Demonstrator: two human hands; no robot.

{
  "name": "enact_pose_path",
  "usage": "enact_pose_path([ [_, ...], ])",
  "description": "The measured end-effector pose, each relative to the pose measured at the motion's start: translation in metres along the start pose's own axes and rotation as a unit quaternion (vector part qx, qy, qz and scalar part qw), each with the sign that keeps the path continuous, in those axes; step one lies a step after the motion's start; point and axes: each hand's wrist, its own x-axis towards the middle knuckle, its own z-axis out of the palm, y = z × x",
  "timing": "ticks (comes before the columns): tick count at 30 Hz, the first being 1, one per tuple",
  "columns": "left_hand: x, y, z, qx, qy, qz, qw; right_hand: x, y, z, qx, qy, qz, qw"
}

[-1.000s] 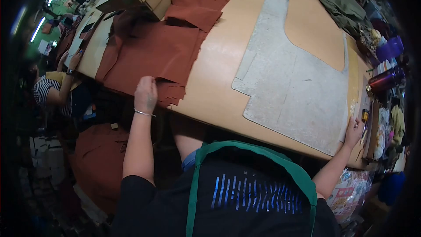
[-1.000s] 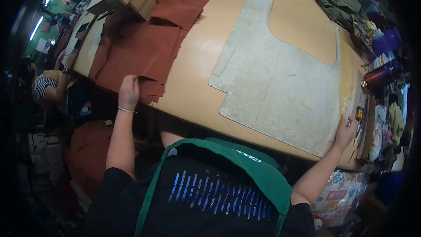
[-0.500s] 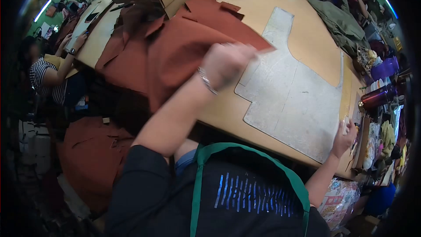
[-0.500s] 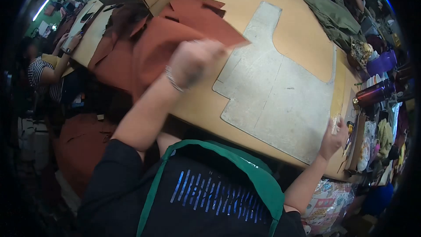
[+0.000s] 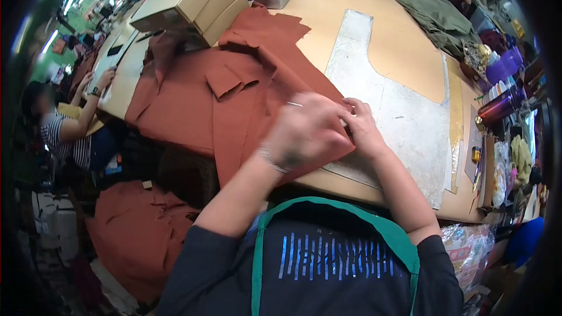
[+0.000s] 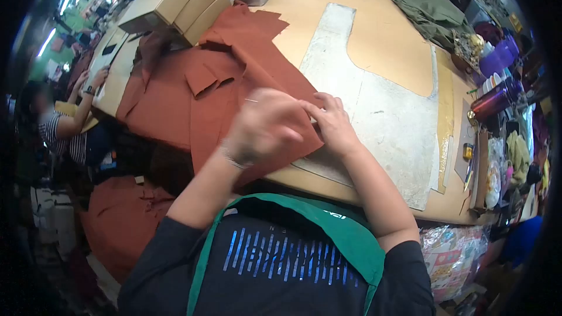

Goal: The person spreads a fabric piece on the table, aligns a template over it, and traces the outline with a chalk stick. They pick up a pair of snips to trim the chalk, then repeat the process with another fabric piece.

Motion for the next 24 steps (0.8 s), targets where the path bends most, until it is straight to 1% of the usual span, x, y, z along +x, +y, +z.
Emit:
enact_pose_path([
  [1, -0.008, -0.022, -0.020, 0.038, 0.057, -0.014, 0.998, 0.004, 0.004, 0.003, -0.008, -0.011, -0.033, 0.999],
  [2, -0.019, -0.050, -0.040, 0.093, 0.108, -0.049, 0.989, 0.007, 0.006, 0.004, -0.017, -0.024, -0.066, 0.997],
  [3, -0.041, -0.091, -0.060, 0.173, 0.123, -0.100, 0.972, 0.008, 0.004, 0.002, -0.007, 0.003, -0.081, 0.997],
  [4, -0.064, -0.130, -0.082, 0.251, 0.121, -0.188, 0.942, 0.011, -0.001, -0.004, 0.003, 0.029, -0.098, 0.995],
  [5, -0.093, -0.171, -0.098, 0.274, 0.121, -0.332, 0.895, 0.014, -0.007, -0.010, 0.012, 0.054, -0.117, 0.992],
  [6, -0.101, -0.183, -0.110, 0.303, 0.051, -0.484, 0.819, 0.015, -0.013, -0.018, 0.015, 0.080, -0.118, 0.990],
  [9, -0.114, -0.204, -0.108, 0.351, -0.121, -0.595, 0.713, 0.005, -0.002, -0.038, -0.017, 0.099, -0.096, 0.990],
  [10, -0.112, -0.203, -0.107, 0.358, -0.123, -0.604, 0.701, 0.002, 0.003, -0.047, -0.032, 0.110, -0.091, 0.989],
  [11, -0.110, -0.202, -0.108, 0.357, -0.119, -0.600, 0.706, -0.006, 0.010, -0.058, -0.046, 0.118, -0.084, 0.988],
  [15, -0.112, -0.198, -0.105, 0.360, -0.111, -0.593, 0.712, -0.057, 0.035, -0.112, -0.115, 0.212, 0.005, 0.970],
  [16, -0.111, -0.197, -0.105, 0.364, -0.110, -0.591, 0.711, -0.075, 0.036, -0.128, -0.149, 0.220, 0.026, 0.964],
  [18, -0.113, -0.200, -0.103, 0.383, -0.098, -0.578, 0.714, -0.116, 0.045, -0.157, -0.195, 0.226, 0.106, 0.949],
  [19, -0.116, -0.201, -0.102, 0.393, -0.093, -0.573, 0.713, -0.136, 0.049, -0.168, -0.193, 0.250, 0.132, 0.940],
  [20, -0.118, -0.198, -0.099, 0.428, -0.069, -0.526, 0.732, -0.153, 0.048, -0.176, -0.194, 0.252, 0.179, 0.931],
  [21, -0.117, -0.193, -0.092, 0.461, -0.047, -0.474, 0.749, -0.161, 0.039, -0.183, -0.223, 0.253, 0.164, 0.927],
  [22, -0.114, -0.187, -0.082, 0.489, -0.027, -0.416, 0.766, -0.173, 0.045, -0.183, -0.157, 0.305, 0.167, 0.924],
  [23, -0.097, -0.167, -0.069, 0.415, 0.004, -0.296, 0.860, -0.188, 0.050, -0.182, -0.093, 0.357, 0.175, 0.913],
  [24, -0.073, -0.131, -0.051, 0.321, 0.031, -0.169, 0.931, -0.194, 0.045, -0.181, -0.112, 0.329, 0.187, 0.919],
])
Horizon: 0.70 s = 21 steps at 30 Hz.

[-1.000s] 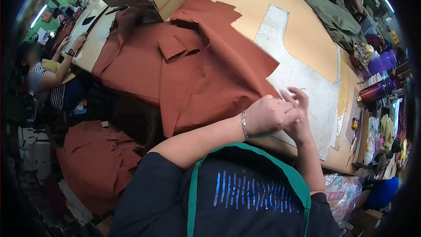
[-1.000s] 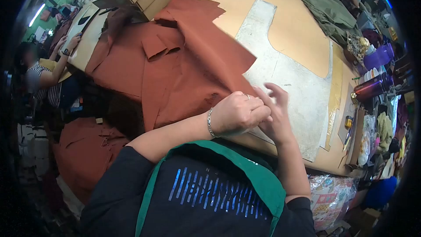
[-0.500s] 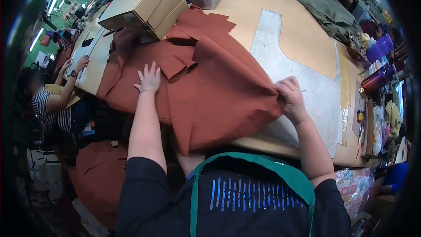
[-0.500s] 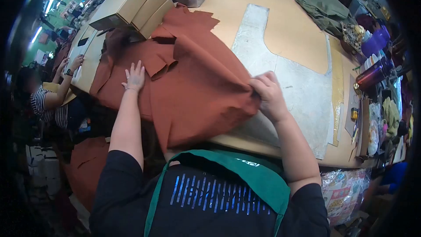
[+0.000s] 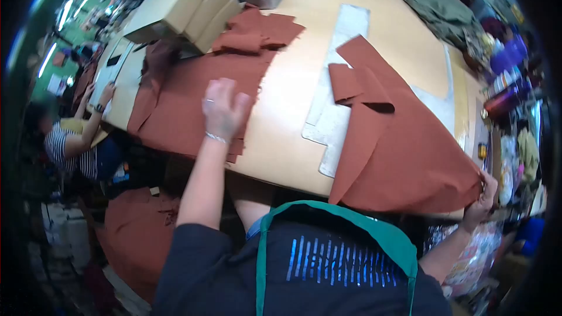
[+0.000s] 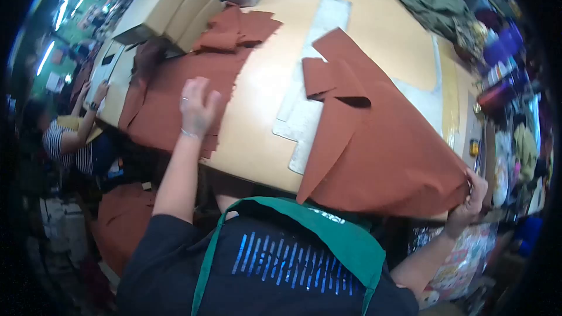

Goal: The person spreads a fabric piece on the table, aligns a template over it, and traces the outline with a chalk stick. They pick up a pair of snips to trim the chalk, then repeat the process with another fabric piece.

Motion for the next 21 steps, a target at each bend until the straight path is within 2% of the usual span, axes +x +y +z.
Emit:
enact_pose_path([
  [1, 0.004, 0.053, -0.014, -0.097, -0.058, 0.077, 0.991, 0.006, -0.014, 0.001, -0.050, -0.021, -0.111, 0.992],
  [2, -0.011, 0.103, -0.014, -0.162, -0.070, 0.151, 0.973, 0.008, -0.021, 0.005, -0.049, -0.017, -0.122, 0.991],
  [3, -0.025, 0.140, -0.014, -0.268, -0.195, 0.202, 0.922, 0.009, -0.023, 0.009, -0.048, -0.015, -0.137, 0.989],
  [5, -0.057, 0.187, -0.014, -0.267, -0.309, 0.237, 0.882, 0.016, -0.025, 0.015, -0.078, -0.009, -0.131, 0.988],
  [8, -0.058, 0.210, -0.018, -0.173, -0.303, 0.337, 0.875, 0.021, -0.014, 0.017, -0.064, 0.002, -0.088, 0.994],
  [11, -0.053, 0.227, -0.013, -0.184, -0.284, 0.388, 0.857, 0.018, -0.009, 0.017, -0.003, 0.000, -0.038, 0.999],
  [12, -0.055, 0.228, -0.004, -0.182, -0.261, 0.400, 0.859, 0.016, -0.009, 0.016, -0.012, -0.013, -0.047, 0.999],
  [15, -0.051, 0.220, -0.011, -0.175, -0.318, 0.402, 0.840, 0.007, -0.010, 0.004, -0.097, -0.123, -0.063, 0.986],
  [16, -0.051, 0.214, -0.013, -0.185, -0.308, 0.407, 0.840, 0.005, -0.012, 0.002, -0.100, -0.121, -0.094, 0.983],
  [18, -0.050, 0.196, -0.017, -0.204, -0.289, 0.414, 0.839, 0.000, -0.010, -0.006, -0.077, -0.145, -0.082, 0.983],
  [20, -0.038, 0.183, -0.023, -0.250, -0.176, 0.359, 0.882, -0.004, -0.009, -0.016, -0.055, -0.163, -0.063, 0.983],
  [21, -0.028, 0.179, -0.037, -0.260, -0.149, 0.316, 0.900, -0.002, -0.012, -0.020, -0.026, -0.152, -0.060, 0.986],
])
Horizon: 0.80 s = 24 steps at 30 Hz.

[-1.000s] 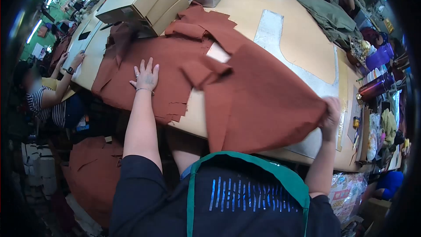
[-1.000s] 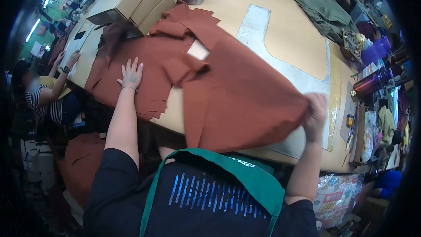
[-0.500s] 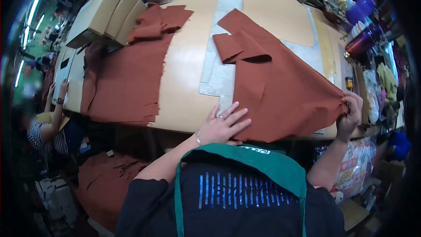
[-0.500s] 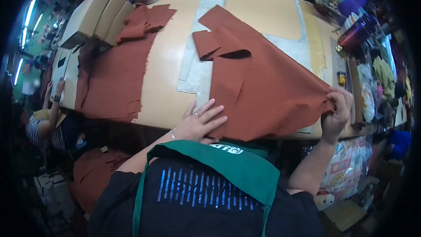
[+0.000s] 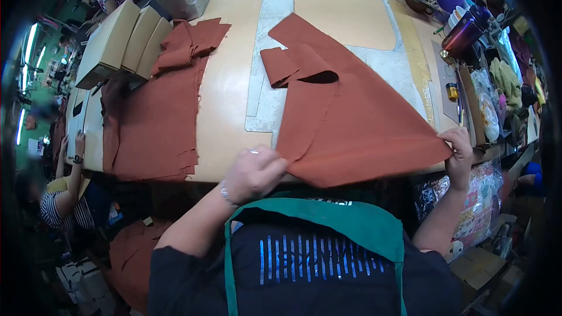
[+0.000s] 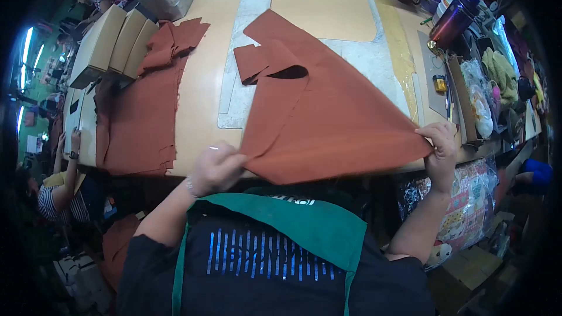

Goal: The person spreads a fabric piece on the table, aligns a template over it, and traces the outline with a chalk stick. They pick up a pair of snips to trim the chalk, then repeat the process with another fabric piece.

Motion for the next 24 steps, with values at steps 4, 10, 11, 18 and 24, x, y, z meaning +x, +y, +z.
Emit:
enact_pose_path([
  [4, 0.021, 0.016, -0.077, 0.038, 0.143, -0.041, 0.988, 0.008, -0.026, -0.025, 0.126, 0.070, -0.002, 0.990],
  [10, 0.038, 0.029, -0.152, -0.382, -0.009, 0.142, 0.913, 0.048, -0.051, -0.086, 0.147, 0.102, -0.272, 0.946],
  [11, 0.043, 0.028, -0.156, -0.373, -0.024, 0.139, 0.917, 0.052, -0.054, -0.097, 0.143, 0.103, -0.286, 0.942],
  [18, 0.067, 0.005, -0.147, -0.099, -0.062, 0.039, 0.992, 0.072, -0.011, -0.134, 0.133, 0.175, -0.139, 0.966],
  [24, 0.121, -0.176, -0.135, -0.108, 0.019, -0.173, 0.979, 0.262, 0.024, -0.035, 0.009, 0.046, -0.106, 0.993],
])
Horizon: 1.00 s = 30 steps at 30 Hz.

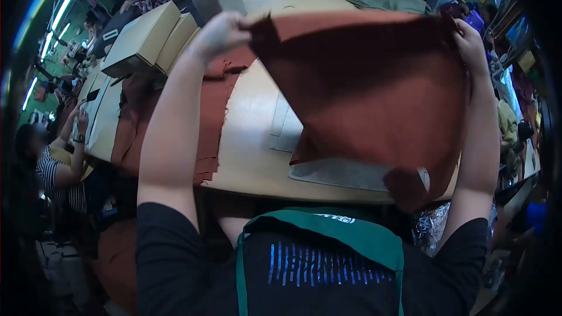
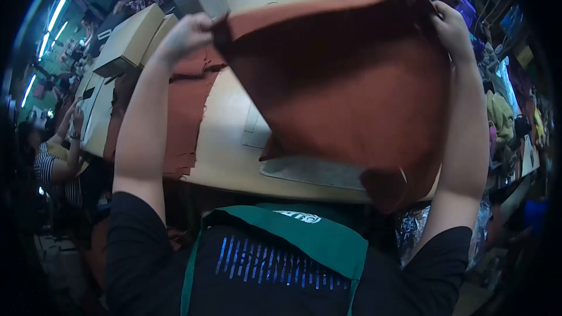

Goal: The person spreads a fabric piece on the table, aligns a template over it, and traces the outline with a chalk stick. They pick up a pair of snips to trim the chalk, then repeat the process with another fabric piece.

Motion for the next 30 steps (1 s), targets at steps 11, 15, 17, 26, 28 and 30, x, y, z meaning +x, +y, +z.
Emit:
enact_pose_path([
  [11, 0.041, 0.095, -0.122, 0.347, 0.418, 0.247, 0.803, 0.025, -0.025, -0.073, -0.350, 0.289, -0.086, 0.887],
  [15, -0.015, 0.041, -0.060, 0.393, 0.384, 0.309, 0.776, -0.063, -0.066, -0.034, -0.205, 0.229, -0.028, 0.951],
  [17, -0.059, 0.023, 0.002, 0.265, 0.309, 0.242, 0.881, -0.117, -0.078, 0.001, -0.083, 0.153, -0.146, 0.974],
  [26, -0.182, -0.005, 0.111, -0.055, -0.089, -0.026, 0.994, -0.288, -0.058, 0.069, -0.050, -0.107, 0.143, 0.983],
  [28, -0.176, -0.002, 0.093, -0.227, -0.120, -0.125, 0.958, -0.284, -0.063, 0.054, -0.010, -0.140, 0.167, 0.976],
  [30, -0.156, -0.011, 0.076, -0.276, -0.022, -0.193, 0.941, -0.260, -0.075, 0.039, 0.058, -0.175, 0.188, 0.965],
])
